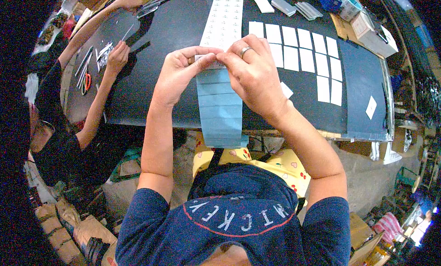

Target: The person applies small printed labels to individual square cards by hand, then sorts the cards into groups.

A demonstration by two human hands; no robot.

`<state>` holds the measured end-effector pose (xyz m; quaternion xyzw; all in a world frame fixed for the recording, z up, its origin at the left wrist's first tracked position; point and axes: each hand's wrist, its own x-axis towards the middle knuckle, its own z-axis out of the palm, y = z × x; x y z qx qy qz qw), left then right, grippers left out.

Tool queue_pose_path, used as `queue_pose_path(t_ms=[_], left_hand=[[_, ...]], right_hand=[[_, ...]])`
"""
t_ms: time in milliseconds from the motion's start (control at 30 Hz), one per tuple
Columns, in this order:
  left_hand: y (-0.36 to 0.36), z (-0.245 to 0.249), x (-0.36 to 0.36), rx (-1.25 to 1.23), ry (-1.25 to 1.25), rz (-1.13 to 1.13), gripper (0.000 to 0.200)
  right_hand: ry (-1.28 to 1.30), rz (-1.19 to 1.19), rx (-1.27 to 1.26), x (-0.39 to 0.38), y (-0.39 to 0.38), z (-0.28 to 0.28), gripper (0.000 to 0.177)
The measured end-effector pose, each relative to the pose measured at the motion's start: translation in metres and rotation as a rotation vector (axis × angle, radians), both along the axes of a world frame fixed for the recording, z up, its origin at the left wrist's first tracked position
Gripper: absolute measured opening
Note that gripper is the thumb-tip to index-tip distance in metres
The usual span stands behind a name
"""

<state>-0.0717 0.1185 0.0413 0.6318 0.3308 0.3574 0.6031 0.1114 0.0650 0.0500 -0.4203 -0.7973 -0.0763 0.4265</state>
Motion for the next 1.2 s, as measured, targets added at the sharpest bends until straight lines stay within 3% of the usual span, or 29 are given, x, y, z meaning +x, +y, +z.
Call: queue_pose_path(t_ms=[300, 767, 833, 933, 1200], left_hand=[[-0.005, 0.002, 0.01, -0.075, -0.046, 0.074, 0.024], [-0.004, 0.005, 0.002, -0.246, -0.033, 0.078, 0.031], [-0.003, 0.003, -0.001, -0.108, -0.105, -0.062, 0.043], [-0.002, 0.006, -0.004, -0.209, -0.104, -0.121, 0.058], [-0.002, 0.003, -0.003, -0.147, -0.038, -0.082, 0.057]], right_hand=[[-0.126, -0.055, 0.167, 0.002, 0.0, -0.006, 0.031], [-0.098, -0.025, 0.218, 0.004, -0.002, -0.015, 0.035], [-0.091, -0.022, 0.211, 0.005, -0.003, -0.014, 0.036], [-0.105, -0.027, 0.212, 0.007, -0.004, -0.013, 0.037], [-0.132, -0.009, 0.249, 0.01, -0.012, -0.018, 0.039]])
